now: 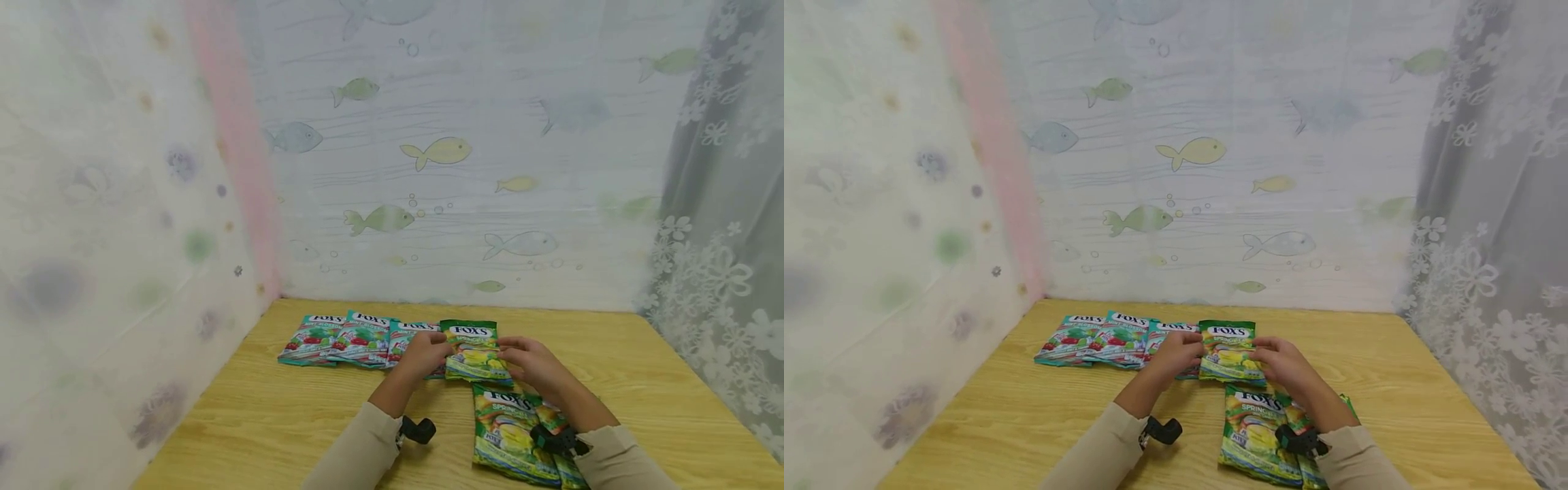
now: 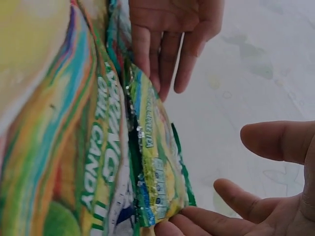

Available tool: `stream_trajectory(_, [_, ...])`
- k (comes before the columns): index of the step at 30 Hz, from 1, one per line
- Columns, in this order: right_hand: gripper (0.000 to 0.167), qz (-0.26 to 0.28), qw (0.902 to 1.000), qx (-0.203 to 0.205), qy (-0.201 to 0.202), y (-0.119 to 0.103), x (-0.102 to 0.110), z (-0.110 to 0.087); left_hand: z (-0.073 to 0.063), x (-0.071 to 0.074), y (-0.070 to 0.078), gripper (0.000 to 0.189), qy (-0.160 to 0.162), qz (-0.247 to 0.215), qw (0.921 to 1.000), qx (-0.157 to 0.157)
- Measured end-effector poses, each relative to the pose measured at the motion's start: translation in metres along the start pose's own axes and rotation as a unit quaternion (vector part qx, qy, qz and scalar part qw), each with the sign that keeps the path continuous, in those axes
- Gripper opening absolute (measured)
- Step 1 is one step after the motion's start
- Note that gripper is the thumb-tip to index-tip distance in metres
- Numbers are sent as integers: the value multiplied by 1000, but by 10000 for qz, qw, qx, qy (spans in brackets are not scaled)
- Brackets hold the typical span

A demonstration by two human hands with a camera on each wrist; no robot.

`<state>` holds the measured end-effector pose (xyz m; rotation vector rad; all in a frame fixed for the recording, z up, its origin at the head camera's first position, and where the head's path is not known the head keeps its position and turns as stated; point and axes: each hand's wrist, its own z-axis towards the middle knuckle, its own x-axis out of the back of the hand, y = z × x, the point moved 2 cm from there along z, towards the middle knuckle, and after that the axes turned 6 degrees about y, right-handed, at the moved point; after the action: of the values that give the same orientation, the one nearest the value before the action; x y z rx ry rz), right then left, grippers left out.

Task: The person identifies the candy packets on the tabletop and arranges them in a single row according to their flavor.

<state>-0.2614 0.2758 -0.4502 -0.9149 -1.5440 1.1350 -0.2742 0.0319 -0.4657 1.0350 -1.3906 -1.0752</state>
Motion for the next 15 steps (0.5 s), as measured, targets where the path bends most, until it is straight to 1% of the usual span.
stream_trajectory(5, [64,-121,9999,3,-60,-3,3,-5,-2,0,3,55,-21,71,10000,-61])
stream_trajectory(7, [66,-207,9998,4,-78,-4,5,-7,-2,0,6,55,-45,159,9998,-145])
stream_trajectory(11, [63,-270,9996,11,-83,-6,8,-12,-5,0,11,55,-126,352,9990,-252])
stream_trajectory(15, [61,-241,9995,117,-139,-7,10,-18,-9,-2,14,53,-198,466,9982,-312])
